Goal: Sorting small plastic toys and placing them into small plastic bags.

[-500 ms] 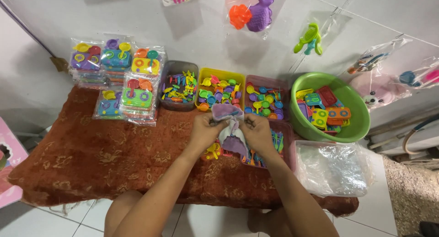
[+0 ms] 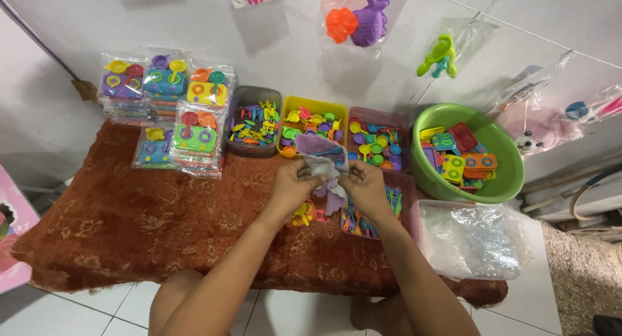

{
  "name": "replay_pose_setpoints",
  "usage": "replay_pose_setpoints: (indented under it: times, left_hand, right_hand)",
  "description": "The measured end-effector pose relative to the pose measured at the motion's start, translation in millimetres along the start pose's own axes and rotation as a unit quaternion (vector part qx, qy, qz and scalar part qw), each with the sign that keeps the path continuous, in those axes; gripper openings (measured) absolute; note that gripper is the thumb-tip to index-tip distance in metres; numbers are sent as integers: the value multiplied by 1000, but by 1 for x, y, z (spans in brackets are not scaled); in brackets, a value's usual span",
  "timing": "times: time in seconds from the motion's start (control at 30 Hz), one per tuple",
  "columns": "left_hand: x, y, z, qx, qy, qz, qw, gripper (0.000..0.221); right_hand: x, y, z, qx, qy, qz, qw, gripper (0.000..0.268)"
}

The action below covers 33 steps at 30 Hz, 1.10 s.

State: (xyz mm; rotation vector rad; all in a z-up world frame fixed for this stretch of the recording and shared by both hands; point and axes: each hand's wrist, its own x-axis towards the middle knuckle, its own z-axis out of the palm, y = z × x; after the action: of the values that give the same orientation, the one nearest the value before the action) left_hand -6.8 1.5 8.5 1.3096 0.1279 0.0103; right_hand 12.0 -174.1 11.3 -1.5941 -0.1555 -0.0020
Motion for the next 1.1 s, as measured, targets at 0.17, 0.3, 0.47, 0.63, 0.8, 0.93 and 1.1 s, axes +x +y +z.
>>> replay_pose_setpoints:
  times: [0.17,0.3,0.47,0.63,0.8,0.93,1.1]
  left_hand:
    - [1,6,1,7,12,-1,1000,34]
    - [7,-2,2,5,8,-7,1000,29]
    - [-1,3,-1,13,-4,6,1000,24]
    - [5,-9,-4,49,14,26,998,19]
    - [2,1,-2,121,0,37,992,16]
    - [3,-1,-7,83,11,25,996,14]
    - [7,-3,-10,121,10,45,992,25]
  right_hand:
    - [2,8,-2,23,-3,8,1000,21]
    - [-3,-5,2,52,33,19,998,18]
    - [-4,-12,-2,46,35,25,998,14]
    - [-4,-8,2,40,26,15,999,21]
    - [6,6,-13,30,35,51,998,15]
    - [1,-13,-12,-12,25,26,999,32]
    - [3,4,-18,-45,32,-111,992,31]
